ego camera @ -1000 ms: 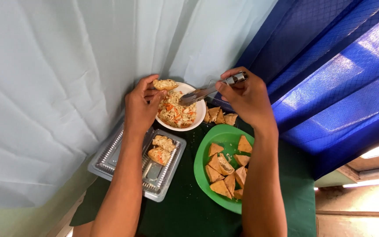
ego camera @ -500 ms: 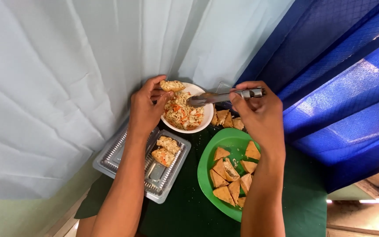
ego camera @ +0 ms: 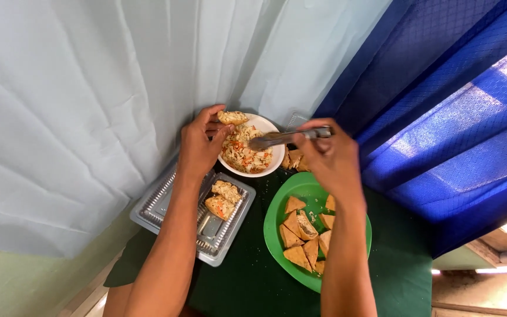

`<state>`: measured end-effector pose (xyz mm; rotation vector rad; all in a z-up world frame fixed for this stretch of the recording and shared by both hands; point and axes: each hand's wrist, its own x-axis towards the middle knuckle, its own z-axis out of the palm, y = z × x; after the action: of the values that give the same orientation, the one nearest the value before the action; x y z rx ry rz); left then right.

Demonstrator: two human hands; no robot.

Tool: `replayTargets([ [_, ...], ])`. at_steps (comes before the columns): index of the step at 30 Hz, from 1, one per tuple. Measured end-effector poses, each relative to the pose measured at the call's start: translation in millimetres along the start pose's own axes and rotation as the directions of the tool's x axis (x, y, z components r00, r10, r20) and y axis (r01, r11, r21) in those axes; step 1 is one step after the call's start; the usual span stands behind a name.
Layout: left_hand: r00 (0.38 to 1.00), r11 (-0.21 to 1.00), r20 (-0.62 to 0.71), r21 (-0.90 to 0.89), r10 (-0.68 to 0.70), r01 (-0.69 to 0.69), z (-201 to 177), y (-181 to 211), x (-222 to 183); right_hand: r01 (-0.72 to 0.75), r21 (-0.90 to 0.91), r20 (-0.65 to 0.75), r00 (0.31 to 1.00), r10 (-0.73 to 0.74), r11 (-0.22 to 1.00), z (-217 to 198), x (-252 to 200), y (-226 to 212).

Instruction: The person is manually filling fried tofu puffs with a mixture of vegetables and noodles using metal tongs, then placing the filled puffs into a plastic container.

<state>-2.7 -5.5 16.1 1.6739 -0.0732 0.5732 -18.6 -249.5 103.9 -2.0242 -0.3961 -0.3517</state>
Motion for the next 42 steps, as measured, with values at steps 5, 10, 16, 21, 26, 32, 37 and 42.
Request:
replayTargets([
  [5,1.0,1.0,0.001,-0.012,0.009,-0.009,-2.2,-5.6,1.1,-0.105,-0.089,-0.019,0.994,0.104,0.991,7.4,-4.0,1.9],
  [10,1.0,1.0,-0.008,-0.013,0.006,-0.006,-5.3,-5.6,0.9,-0.087,-0.053,-0.029,0.996,0.085,0.995,23.8,0.7,7.6],
  [16,1.0,1.0,-0.021,-0.004,0.014,-0.014,-5.5,-0.9,-0.5,0.061,0.074,-0.034,0.998,-0.058,0.995,52.5,-4.0,13.3],
  [21,1.0,1.0,-0.016,0.014,0.015,-0.015,-4.3,-1.5,-0.2,0.051,0.083,0.074,0.996,-0.058,0.995,35.8,-1.9,17.9],
  [26,1.0,1.0,-0.012,-0.002,0.004,-0.004,-3.9,-6.2,1.4,-0.035,-0.052,-0.028,0.999,0.033,0.998,-2.0,-4.4,-6.4],
  [32,1.0,1.0,-0.011,0.003,0.015,-0.015,-3.7,-11.6,0.6,-0.057,-0.017,0.108,0.992,0.059,0.998,20.3,-6.3,-0.5],
  [37,0.999,1.0,-0.018,0.005,0.03,-0.03,-2.2,-5.9,-0.2,0.15,-0.016,0.005,0.989,-0.149,0.989,30.0,-2.7,1.8],
  [42,1.0,1.0,-0.022,0.006,0.022,-0.021,-0.7,-5.2,-0.9,0.072,0.054,-0.04,0.997,-0.069,0.996,22.4,0.2,12.1],
])
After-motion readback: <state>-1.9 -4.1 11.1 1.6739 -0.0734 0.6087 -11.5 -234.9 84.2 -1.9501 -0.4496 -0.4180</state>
